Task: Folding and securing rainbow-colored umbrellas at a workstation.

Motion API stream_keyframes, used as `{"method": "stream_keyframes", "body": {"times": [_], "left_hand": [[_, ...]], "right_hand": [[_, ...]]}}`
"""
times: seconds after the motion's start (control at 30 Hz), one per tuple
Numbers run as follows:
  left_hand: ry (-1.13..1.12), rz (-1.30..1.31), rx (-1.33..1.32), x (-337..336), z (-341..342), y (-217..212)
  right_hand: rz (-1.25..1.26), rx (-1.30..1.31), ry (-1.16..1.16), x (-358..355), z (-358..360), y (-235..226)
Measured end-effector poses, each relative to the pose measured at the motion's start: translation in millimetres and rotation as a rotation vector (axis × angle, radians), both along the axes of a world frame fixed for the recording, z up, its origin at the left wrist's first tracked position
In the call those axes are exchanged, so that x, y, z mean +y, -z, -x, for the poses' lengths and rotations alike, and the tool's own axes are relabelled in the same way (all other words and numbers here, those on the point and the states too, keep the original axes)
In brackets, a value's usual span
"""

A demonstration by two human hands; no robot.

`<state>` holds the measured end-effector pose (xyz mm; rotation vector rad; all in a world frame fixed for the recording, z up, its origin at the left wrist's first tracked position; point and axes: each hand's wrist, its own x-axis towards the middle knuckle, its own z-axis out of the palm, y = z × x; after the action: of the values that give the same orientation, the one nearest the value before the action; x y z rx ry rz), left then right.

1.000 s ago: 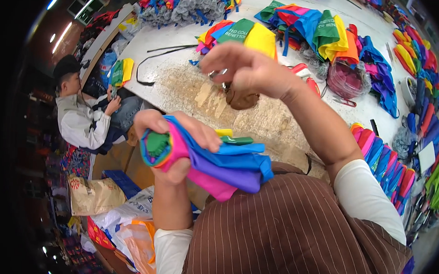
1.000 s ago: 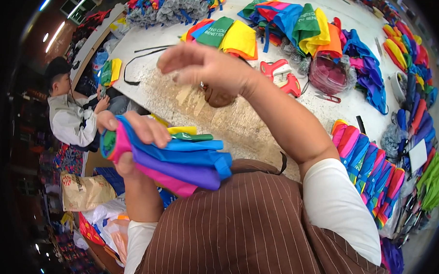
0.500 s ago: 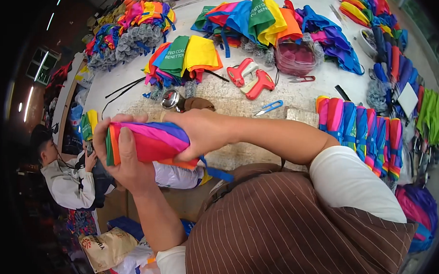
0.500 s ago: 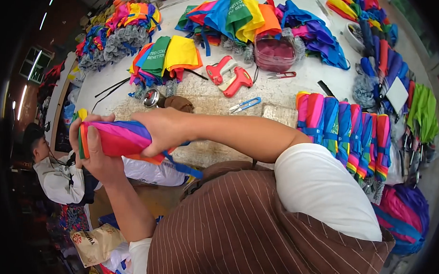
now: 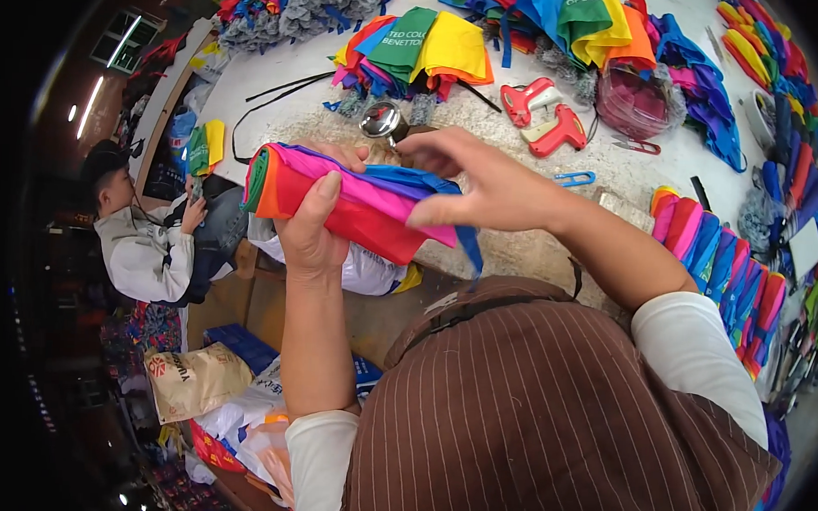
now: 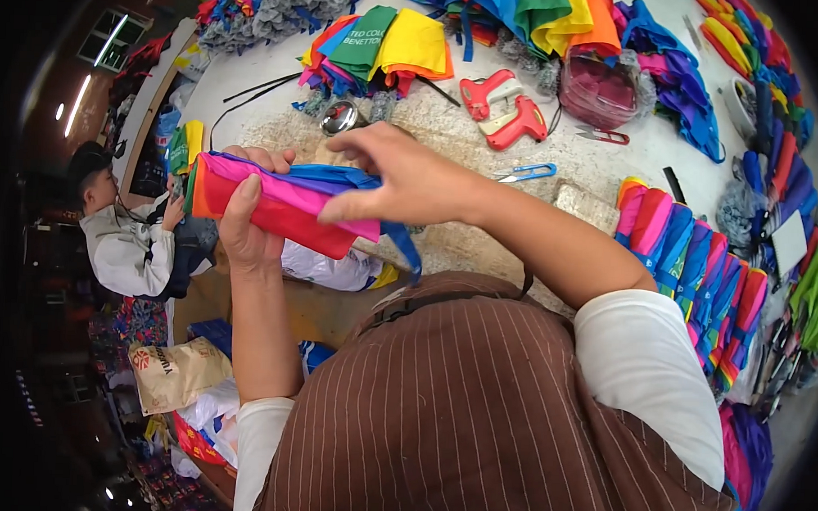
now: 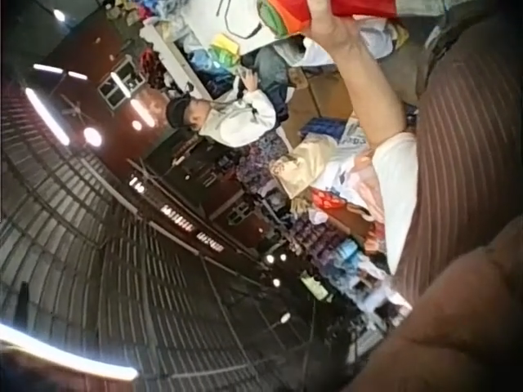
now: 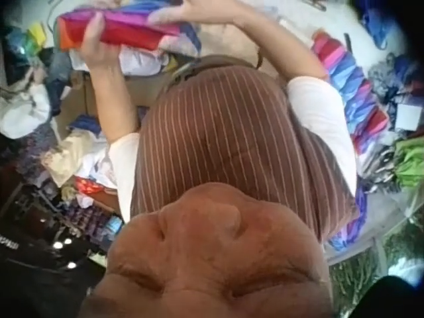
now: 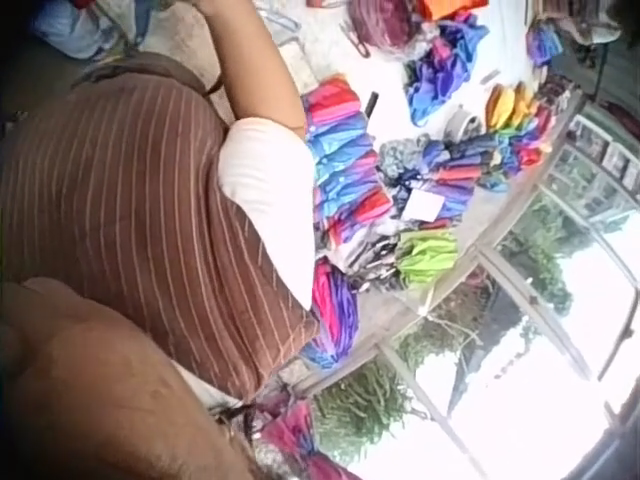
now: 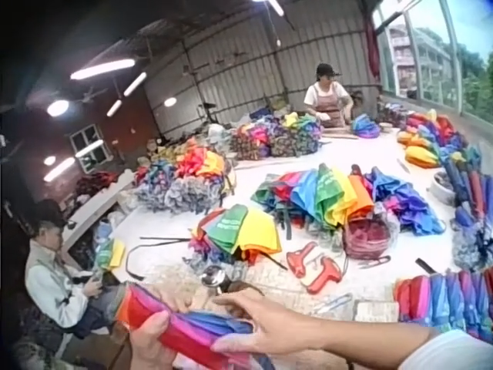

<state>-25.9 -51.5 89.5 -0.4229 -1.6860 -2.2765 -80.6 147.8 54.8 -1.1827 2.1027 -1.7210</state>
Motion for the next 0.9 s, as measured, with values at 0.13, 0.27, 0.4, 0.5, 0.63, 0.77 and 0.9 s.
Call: {"method": "stream_keyframes", "body": {"times": [0.13,0.27,0.4,0.5,0.63,0.77,0.9], "left_hand": [[-0.062,0.158,0.062,3,-2,-1],[-0.150,0.266,0.197,7,3,9],[-0.267,-0.359,-0.130,11,5,10],[-0.028,-0.730,-0.221,13,7,8],[0.116,-0.750,-0.290,21,0,13],[0.158,-0.770,-0.262,9,-14,27],[0.171,-0.785,-0.304,11,-14,35]], "right_hand": [[-0.084,-0.742,-0.081,7,11,9],[0.121,-1.121,-0.290,-8,-16,17],[0.125,-1.145,-0.403,-27,-51,15],[-0.021,-0.887,-0.368,-42,-52,33],[0.302,0.113,0.158,-51,-18,136],[0.464,-0.762,-0.361,-17,-4,66],[0.311,-0.721,-0.132,-8,16,78]]}}
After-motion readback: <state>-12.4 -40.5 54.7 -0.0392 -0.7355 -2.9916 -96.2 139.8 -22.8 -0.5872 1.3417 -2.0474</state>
